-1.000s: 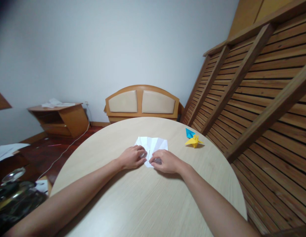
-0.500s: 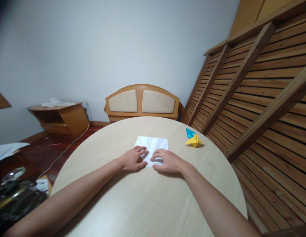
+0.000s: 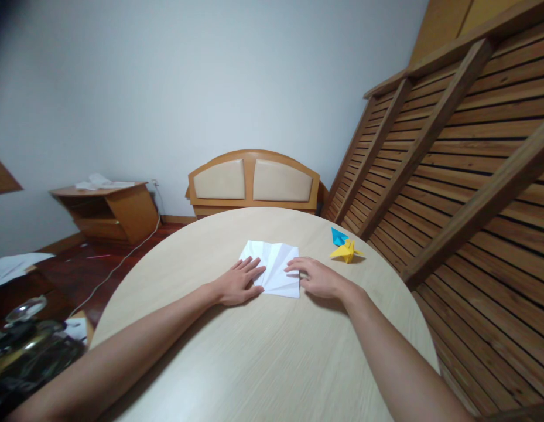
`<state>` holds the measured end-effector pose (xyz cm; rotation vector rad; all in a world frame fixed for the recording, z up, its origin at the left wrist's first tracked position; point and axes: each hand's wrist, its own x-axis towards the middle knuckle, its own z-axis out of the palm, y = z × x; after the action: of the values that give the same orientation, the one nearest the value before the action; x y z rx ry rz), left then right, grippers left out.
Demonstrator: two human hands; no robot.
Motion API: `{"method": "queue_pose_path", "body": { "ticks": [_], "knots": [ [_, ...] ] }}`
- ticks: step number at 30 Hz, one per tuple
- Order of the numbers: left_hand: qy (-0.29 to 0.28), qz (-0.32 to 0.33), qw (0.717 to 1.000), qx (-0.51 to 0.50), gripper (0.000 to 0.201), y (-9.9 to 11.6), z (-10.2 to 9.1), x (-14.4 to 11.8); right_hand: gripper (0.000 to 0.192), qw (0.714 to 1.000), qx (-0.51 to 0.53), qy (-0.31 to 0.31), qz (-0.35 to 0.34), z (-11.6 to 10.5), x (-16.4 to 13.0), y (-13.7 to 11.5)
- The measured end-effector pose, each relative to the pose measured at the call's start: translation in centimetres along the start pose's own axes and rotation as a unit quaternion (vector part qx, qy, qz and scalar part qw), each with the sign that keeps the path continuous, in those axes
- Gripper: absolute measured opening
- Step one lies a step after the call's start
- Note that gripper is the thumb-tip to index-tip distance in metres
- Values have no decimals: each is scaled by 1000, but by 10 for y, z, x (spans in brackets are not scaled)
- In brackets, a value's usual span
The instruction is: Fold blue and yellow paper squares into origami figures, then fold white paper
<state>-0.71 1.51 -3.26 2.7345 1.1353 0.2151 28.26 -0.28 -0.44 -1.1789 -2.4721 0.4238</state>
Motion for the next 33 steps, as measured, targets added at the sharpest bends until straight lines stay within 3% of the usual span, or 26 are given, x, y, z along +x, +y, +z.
{"method": "queue_pose_path", "body": {
  "ticks": [5,19,26,33],
  "knots": [
    [-7,2,1000,-1,59,-1,-1,-1,44,1000,-6,8,5,-2,-2,2],
    [0,33,999,5,65,-3,-2,-2,24,999,38,9,26,0,-2,-1],
    [16,93,995,12,66,-1,-3,-2,37,1000,19,-1,15,-2,3,-23],
    [11,112,993,19,69,3,-5,-1,41,996,-51,62,48,13,11,-22]
  ]
}}
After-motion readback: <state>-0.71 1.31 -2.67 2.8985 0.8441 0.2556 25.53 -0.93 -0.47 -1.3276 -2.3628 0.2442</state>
